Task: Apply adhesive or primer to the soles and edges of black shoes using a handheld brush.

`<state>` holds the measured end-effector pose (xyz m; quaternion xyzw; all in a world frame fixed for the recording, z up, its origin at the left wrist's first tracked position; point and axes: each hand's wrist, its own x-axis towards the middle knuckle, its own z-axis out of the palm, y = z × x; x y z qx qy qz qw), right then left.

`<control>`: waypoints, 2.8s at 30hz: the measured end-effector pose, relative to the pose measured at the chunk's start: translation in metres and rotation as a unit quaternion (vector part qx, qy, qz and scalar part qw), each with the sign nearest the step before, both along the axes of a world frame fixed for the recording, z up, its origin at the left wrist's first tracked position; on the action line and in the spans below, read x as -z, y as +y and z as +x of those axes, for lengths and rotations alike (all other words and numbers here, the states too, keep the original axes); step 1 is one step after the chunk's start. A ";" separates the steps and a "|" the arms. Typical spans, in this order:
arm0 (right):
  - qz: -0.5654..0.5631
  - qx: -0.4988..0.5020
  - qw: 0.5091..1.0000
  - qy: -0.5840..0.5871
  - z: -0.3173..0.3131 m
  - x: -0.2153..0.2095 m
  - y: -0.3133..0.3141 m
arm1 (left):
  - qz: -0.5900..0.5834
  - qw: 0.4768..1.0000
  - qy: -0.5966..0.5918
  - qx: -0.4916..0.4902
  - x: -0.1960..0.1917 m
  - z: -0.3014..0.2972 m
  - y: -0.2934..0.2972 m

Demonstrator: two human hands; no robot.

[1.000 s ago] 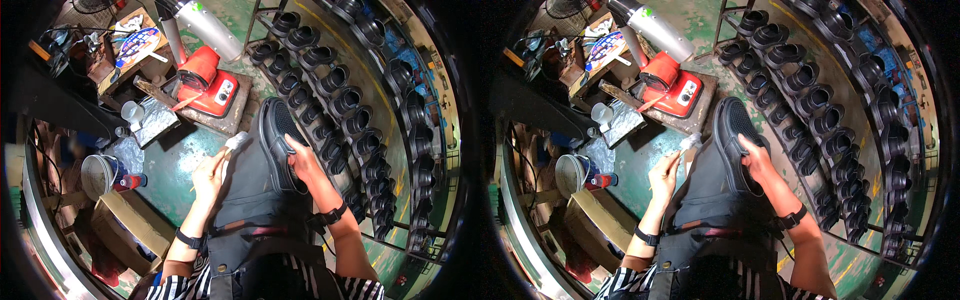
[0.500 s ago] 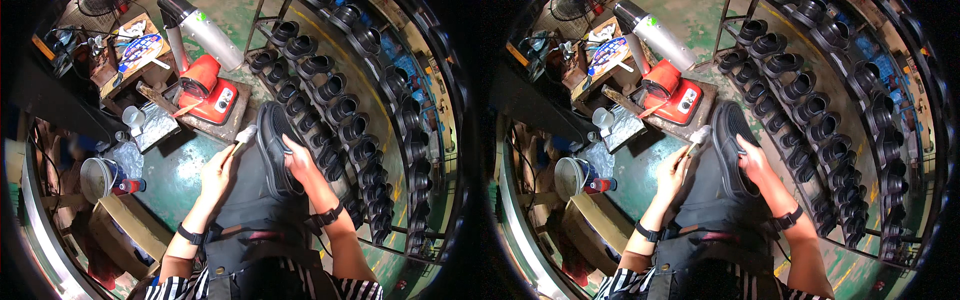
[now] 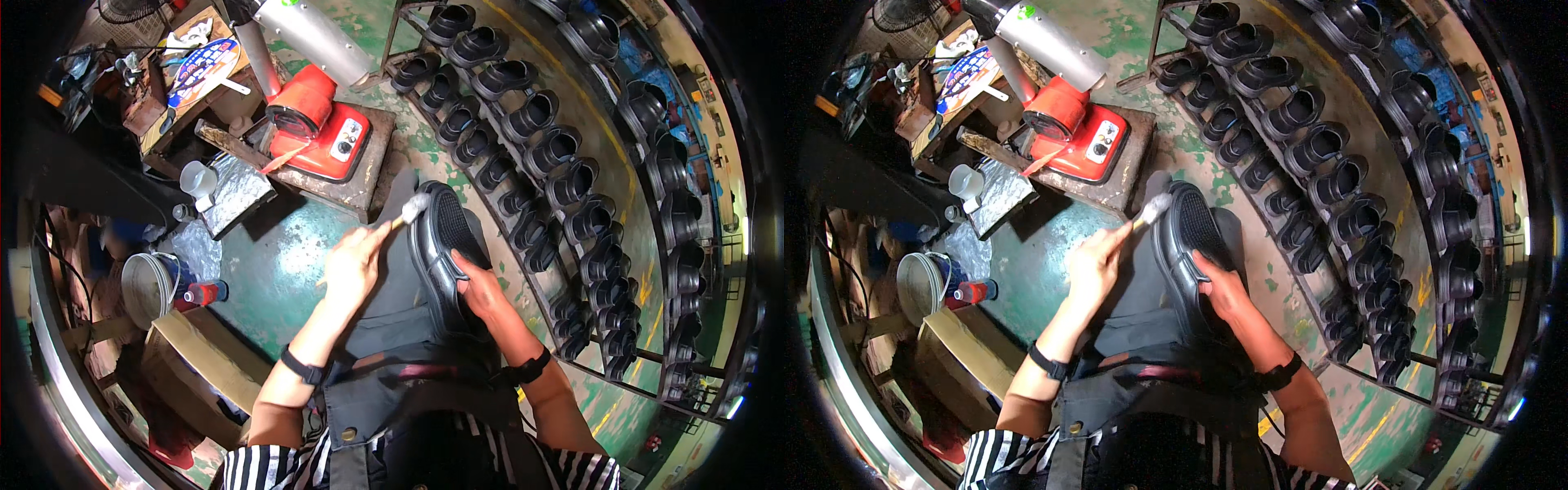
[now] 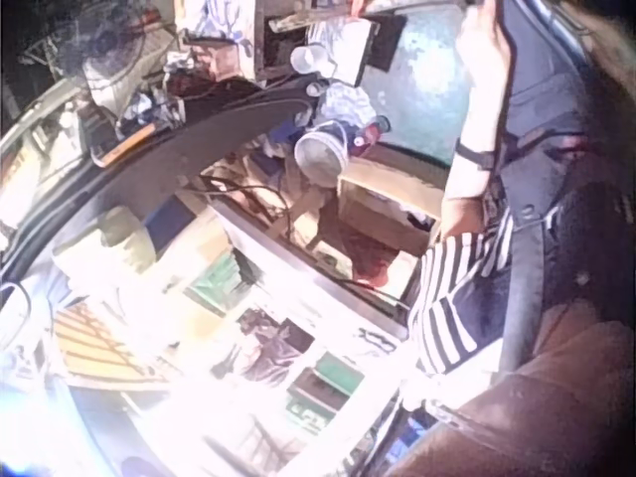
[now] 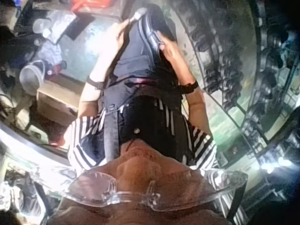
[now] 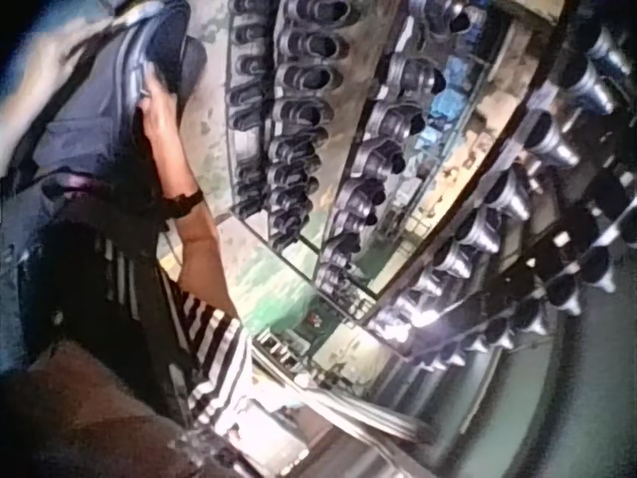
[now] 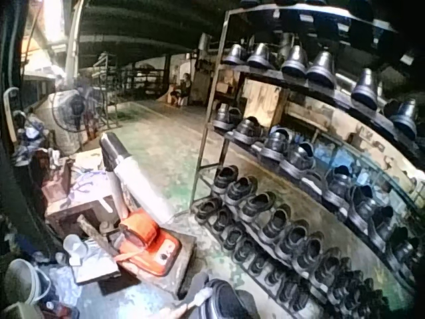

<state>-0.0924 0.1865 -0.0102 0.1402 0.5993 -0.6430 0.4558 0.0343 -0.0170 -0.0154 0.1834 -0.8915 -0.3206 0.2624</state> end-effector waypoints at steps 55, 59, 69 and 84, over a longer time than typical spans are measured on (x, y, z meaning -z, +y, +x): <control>0.030 0.052 0.997 0.045 0.009 -0.003 -0.011 | -0.060 0.998 0.024 0.005 -0.012 0.003 0.001; 0.031 0.048 0.998 0.035 0.009 -0.003 -0.012 | -0.043 0.997 -0.063 -0.004 -0.009 0.003 0.003; 0.064 0.045 0.996 0.053 0.013 -0.007 -0.014 | -0.069 0.995 -0.077 -0.008 -0.013 0.003 0.005; 0.035 0.058 0.996 0.062 0.014 -0.005 -0.014 | -0.082 0.993 -0.079 0.001 -0.014 0.006 0.004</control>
